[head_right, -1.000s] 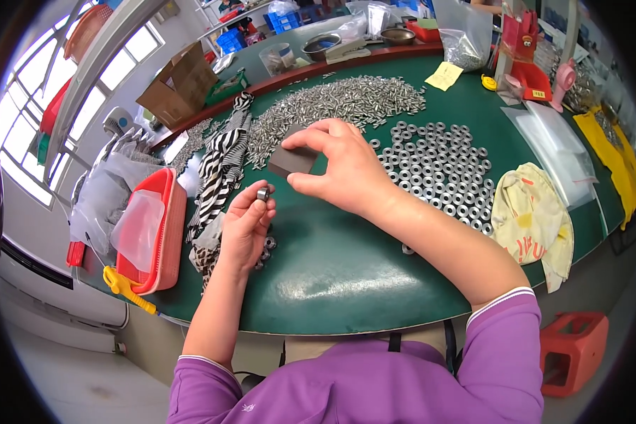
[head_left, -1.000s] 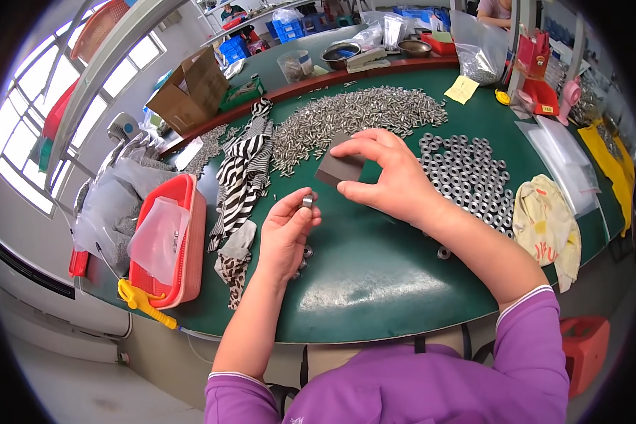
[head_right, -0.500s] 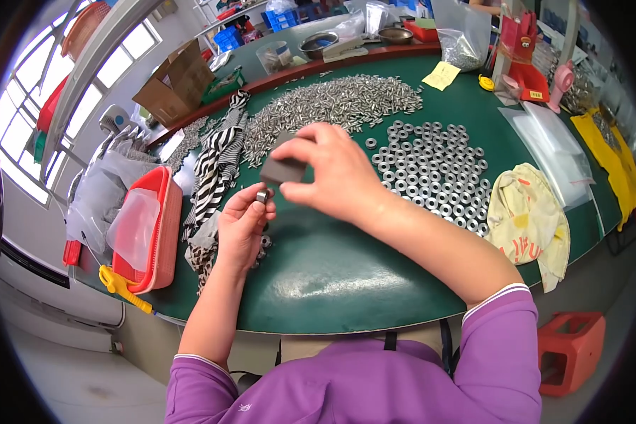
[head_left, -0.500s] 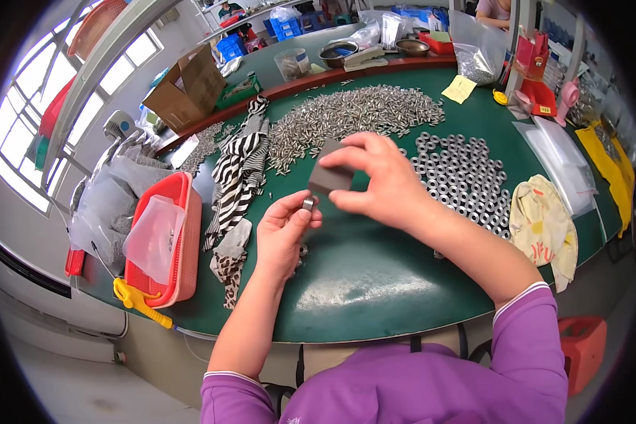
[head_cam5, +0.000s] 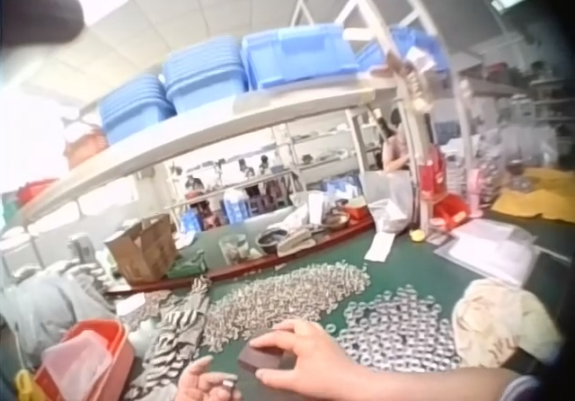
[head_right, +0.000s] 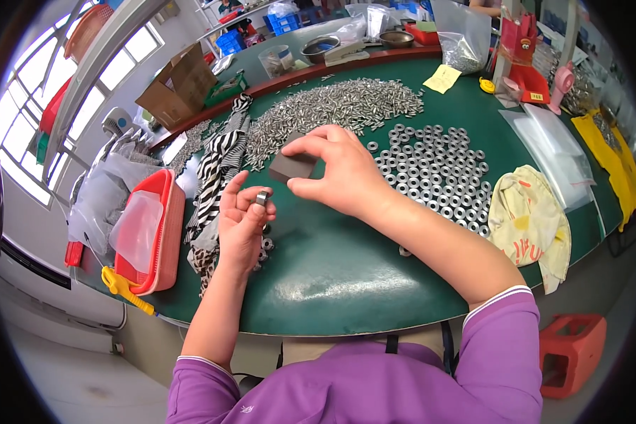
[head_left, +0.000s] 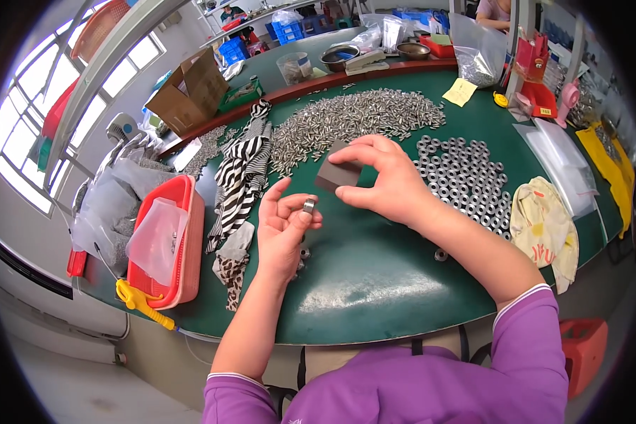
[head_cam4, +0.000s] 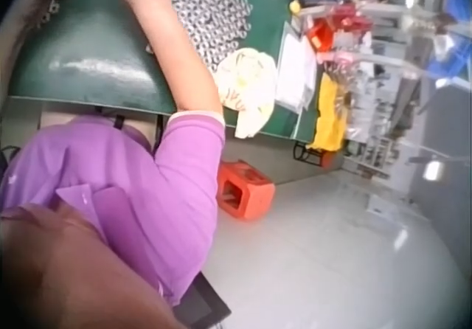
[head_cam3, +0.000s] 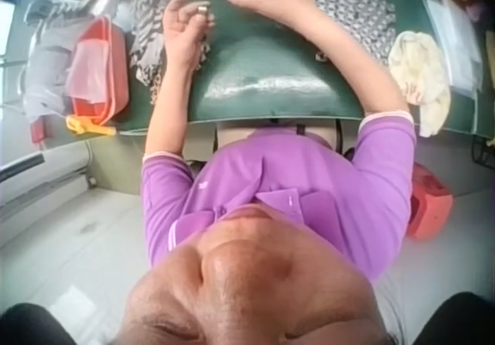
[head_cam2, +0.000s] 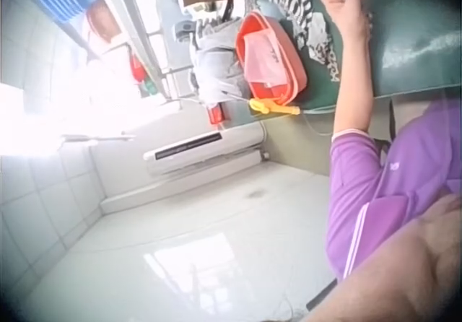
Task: Polishing and cleaning small metal ring components using an abrasive block, a scraper, and an air duster.
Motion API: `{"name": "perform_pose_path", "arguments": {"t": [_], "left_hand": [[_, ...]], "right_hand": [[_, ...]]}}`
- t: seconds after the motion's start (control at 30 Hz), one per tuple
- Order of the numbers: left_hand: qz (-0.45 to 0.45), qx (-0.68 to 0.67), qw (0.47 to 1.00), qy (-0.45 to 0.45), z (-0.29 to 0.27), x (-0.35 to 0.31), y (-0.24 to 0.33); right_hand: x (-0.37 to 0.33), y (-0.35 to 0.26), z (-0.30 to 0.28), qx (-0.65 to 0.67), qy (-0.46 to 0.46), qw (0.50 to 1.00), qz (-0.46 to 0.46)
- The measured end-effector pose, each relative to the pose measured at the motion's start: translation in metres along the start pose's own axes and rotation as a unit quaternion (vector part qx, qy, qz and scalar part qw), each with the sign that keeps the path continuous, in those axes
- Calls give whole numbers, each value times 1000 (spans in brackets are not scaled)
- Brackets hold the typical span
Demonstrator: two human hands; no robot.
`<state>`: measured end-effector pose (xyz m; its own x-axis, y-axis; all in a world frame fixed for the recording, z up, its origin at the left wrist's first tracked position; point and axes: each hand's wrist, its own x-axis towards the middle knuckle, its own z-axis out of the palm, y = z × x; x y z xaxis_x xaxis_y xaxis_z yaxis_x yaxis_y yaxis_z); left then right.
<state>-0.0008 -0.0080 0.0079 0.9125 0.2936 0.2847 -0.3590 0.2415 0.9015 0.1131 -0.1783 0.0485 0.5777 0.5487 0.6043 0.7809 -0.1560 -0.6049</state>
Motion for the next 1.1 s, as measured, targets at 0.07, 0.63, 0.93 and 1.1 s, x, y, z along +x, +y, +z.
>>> {"name": "perform_pose_path", "arguments": {"t": [0.07, 0.63, 0.93, 1.1], "left_hand": [[1, 14, 1000, 4, -5, 2, 0], [-10, 23, 1000, 7, -5, 4, -3], [-1, 41, 999, -19, -6, 2, -2], [19, 54, 998, -13, -3, 2, 1]], "right_hand": [[0, -2, 6, 66, 8, 998, -20], [0, -7, -3, 28, -44, 998, 28], [-4, -13, 3, -50, -12, 998, -30], [1, -1, -5, -14, 9, 1000, -5]]}}
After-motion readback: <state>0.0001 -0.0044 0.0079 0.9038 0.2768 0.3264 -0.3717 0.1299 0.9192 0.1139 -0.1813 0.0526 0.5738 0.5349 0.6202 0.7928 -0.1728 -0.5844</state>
